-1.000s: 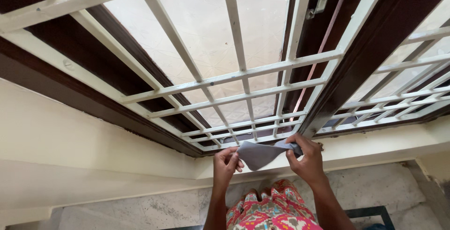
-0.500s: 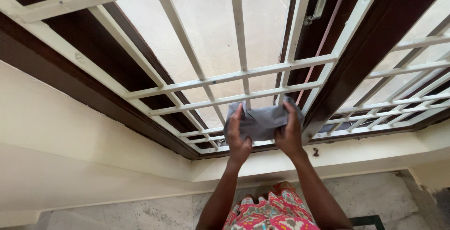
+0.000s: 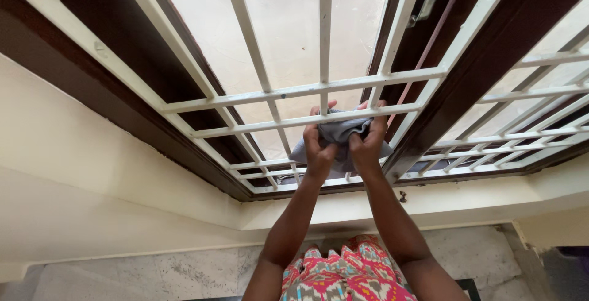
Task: The person wipes the bars of a window grill using a cloth.
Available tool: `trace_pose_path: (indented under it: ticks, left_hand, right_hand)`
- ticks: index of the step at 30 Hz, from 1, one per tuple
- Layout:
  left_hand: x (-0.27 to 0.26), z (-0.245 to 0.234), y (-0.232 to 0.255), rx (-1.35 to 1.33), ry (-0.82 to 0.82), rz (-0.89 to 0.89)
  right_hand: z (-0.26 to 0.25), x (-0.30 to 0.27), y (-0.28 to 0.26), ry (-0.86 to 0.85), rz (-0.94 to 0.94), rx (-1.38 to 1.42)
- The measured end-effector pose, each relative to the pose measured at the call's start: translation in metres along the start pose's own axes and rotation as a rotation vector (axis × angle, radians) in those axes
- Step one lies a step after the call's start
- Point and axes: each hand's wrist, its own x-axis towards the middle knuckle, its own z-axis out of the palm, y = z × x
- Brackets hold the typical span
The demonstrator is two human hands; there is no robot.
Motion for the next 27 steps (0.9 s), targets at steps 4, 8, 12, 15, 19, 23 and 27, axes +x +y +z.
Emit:
trace_pose_path:
  ticks: [4, 8, 12, 15, 19, 23, 27]
  left_hand:
    - [-0.004, -0.008, -0.035, -0.044, -0.015, 0.048]
    - [-0.017, -0.017, -0.067, -0.117, 0.102, -0.170]
    - [-0.033, -0.028, -0.078, -0.027, 0.034, -0.172]
    - [-0.032, -0.025, -0.074, -0.071, 0.023, -0.149]
    - [-0.030, -0.029, -0.060, -0.226, 0.019, -0.244]
    - [-0.035, -0.037, -0.048, -0.280, 0.003, -0.200]
    - [-0.042, -0.036, -0.024, -0.237, 0.084, -0.168]
  right_hand:
    - [0.008, 0.005, 0.005, 0.099, -0.230, -0.251]
    - [0.006, 0.003, 0.017, 0.131, -0.311, -0.344]
    - [0.003, -0.003, 0.038, 0.169, -0.293, -0.355]
    - [-0.001, -0.004, 0.048, 0.140, -0.365, -0.384]
    - [-0.008, -0.011, 0.054, 0.053, -0.230, -0.336]
    - [-0.015, -0.023, 0.041, -0.016, -0.058, -0.383]
    - [-0.015, -0.042, 0.008, 0.029, -0.139, -0.352]
